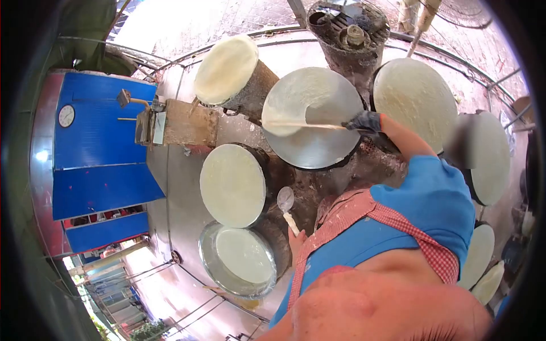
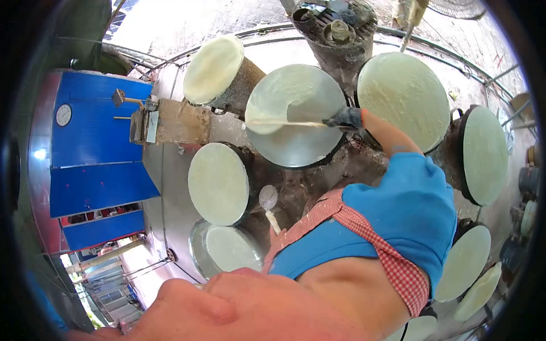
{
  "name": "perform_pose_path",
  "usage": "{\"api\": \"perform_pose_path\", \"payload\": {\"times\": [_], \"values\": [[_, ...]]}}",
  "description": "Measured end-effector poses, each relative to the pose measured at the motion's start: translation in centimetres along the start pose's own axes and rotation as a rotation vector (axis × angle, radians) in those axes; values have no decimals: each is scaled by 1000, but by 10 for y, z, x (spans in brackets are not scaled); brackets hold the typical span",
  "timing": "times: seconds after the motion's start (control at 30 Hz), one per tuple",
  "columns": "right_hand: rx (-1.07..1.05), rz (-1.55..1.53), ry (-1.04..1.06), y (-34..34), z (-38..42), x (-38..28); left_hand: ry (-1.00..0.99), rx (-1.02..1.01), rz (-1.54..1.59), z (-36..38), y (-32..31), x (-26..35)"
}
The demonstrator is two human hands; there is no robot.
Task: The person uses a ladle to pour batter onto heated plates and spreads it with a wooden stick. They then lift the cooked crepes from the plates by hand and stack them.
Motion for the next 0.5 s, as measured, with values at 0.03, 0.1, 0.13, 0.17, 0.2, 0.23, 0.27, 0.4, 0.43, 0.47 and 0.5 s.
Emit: {"api": "perform_pose_path", "payload": {"times": [0.03, 0.1, 0.13, 0.17, 0.2, 0.23, 0.27, 0.4, 0.43, 0.47, 0.5], "values": [[-28, 75, 78, 6, 1, -4, -6, 3, 4, 1, -2, 1], [5, 90, 169, 36, -18, -32, -24, -19, -120, 6, 6, 4], [23, 11, 148, 51, -34, -42, -26, -24, -168, 9, 11, 4], [54, -1, 32, 47, -23, -58, 7, -1, -97, 11, 15, -9], [83, -16, -84, 41, -8, -75, 42, 21, -24, 16, 17, -20], [-11, 276, 268, 30, -57, -82, 52, 23, -36, 18, 18, -21], [-73, 425, 440, 21, -81, -59, 89, 8, -48, 18, 18, -22], [-244, 80, -235, -7, 2, -7, 164, 30, -48, 35, 12, -5], [-220, 208, 84, -1, 1, -24, 46, 67, -90, 38, 17, -3], [-215, 273, 253, 0, 3, -44, 35, 78, -75, 39, 19, -11], [-196, 334, 422, 2, 6, -64, 70, 88, -43, 41, 25, -23]]}}
Point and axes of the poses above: each hand's wrist, its own z-axis away from the middle knuckle, its own y-axis out of the back of the hand, x = y × z, the point moved 10 cm from there along -z, towards the middle knuckle, and after that the axes turned 12 degrees about -y, right-handed, at the moved point
